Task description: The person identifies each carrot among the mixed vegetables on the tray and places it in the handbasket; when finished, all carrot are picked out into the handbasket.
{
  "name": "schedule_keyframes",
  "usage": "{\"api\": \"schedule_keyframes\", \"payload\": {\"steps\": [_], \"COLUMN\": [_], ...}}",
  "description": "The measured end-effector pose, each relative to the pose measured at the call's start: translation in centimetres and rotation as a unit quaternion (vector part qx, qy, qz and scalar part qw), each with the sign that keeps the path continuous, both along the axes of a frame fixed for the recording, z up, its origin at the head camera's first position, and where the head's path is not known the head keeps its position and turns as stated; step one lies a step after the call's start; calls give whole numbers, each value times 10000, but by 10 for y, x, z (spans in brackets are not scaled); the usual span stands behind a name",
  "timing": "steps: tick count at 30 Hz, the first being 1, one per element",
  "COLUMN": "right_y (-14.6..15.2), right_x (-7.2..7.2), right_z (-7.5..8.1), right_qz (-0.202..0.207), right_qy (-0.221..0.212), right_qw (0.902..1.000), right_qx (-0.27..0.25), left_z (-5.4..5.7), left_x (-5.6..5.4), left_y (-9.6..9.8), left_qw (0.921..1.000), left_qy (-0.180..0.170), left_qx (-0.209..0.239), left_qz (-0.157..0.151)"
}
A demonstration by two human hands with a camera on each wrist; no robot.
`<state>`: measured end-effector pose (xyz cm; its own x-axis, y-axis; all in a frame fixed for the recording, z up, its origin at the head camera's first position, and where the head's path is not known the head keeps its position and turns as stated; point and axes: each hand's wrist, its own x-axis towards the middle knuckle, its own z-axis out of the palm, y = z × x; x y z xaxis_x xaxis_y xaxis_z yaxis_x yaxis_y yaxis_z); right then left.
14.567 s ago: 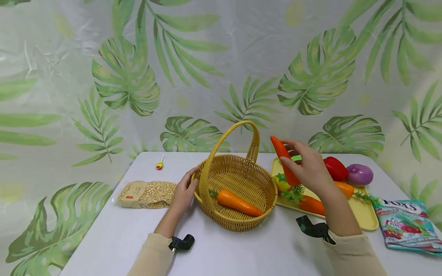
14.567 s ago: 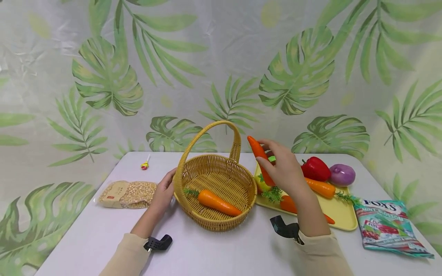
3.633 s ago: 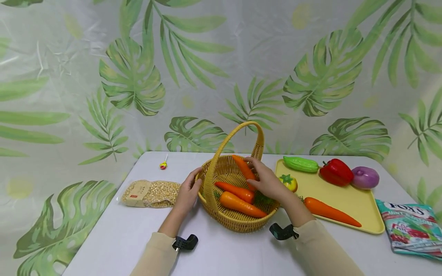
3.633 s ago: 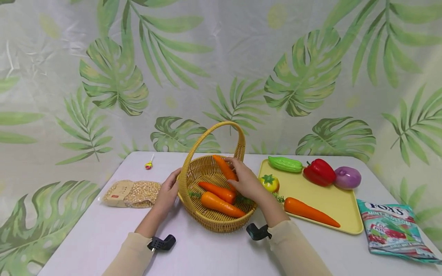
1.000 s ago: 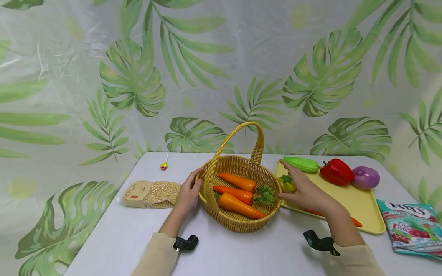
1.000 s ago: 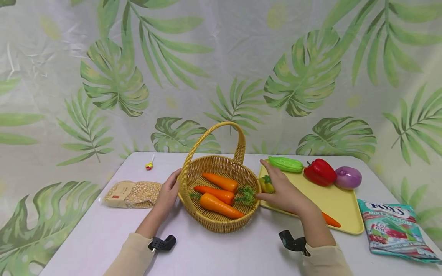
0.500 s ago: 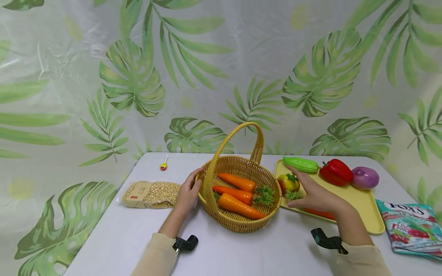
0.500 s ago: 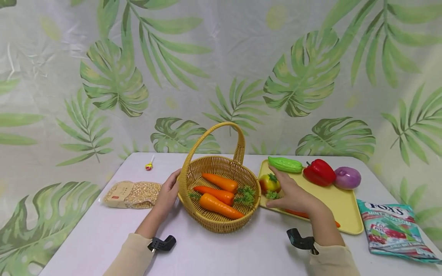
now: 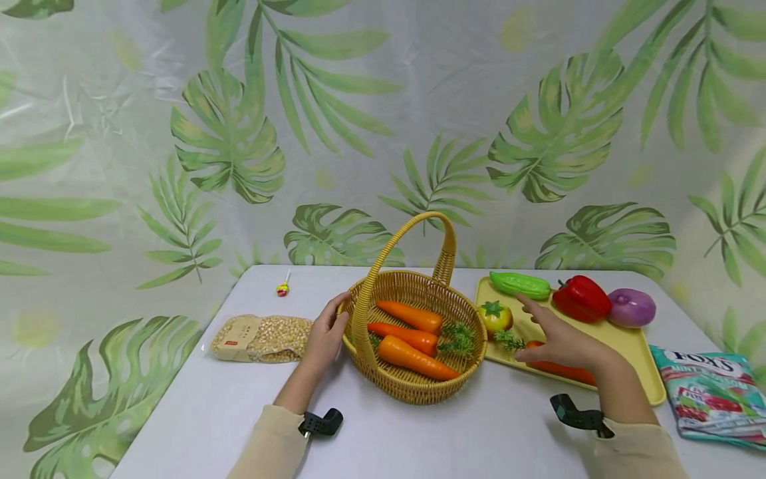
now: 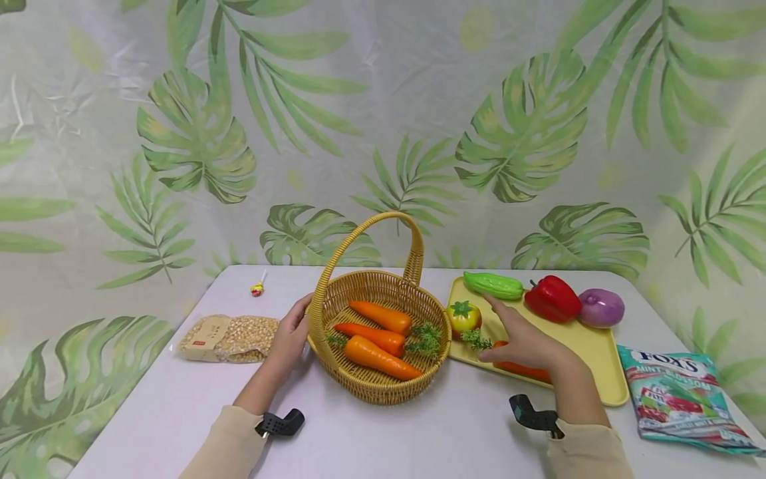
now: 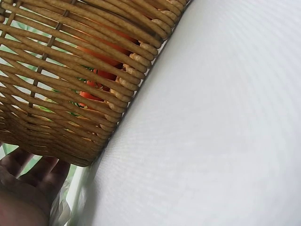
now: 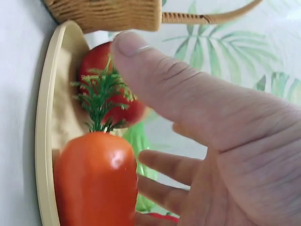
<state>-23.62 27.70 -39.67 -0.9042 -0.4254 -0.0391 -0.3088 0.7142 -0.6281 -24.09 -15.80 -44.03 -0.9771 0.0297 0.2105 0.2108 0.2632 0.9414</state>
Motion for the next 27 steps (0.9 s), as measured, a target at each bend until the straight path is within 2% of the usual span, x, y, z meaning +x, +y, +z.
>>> {"api": "schedule_keyframes", "payload": {"steps": [3,12,15,20,27], "right_y": [5,23,29,37,41], "right_x": [0,2,2,3,2], "right_z": [-2,-5,-5,-5,-4], "right_qz": [-23,-69,-51,-47,-53], "right_qy": [-135,-592,-616,-750,-934], "right_qw": [9998,9957,9948,9929,9917], "right_qx": [176,715,807,920,886], "left_z": [16,17,9,-12,-17], "left_x": [10,10,5,-9,-12], "left_y": [3,3,3,-1,-3], "left_qw": [10000,10000,10000,9999,9998], "left_qy": [-72,-63,-37,80,119], "left_qx": [-1,-13,6,3,-74], "left_qz": [-47,-40,-18,72,116]}}
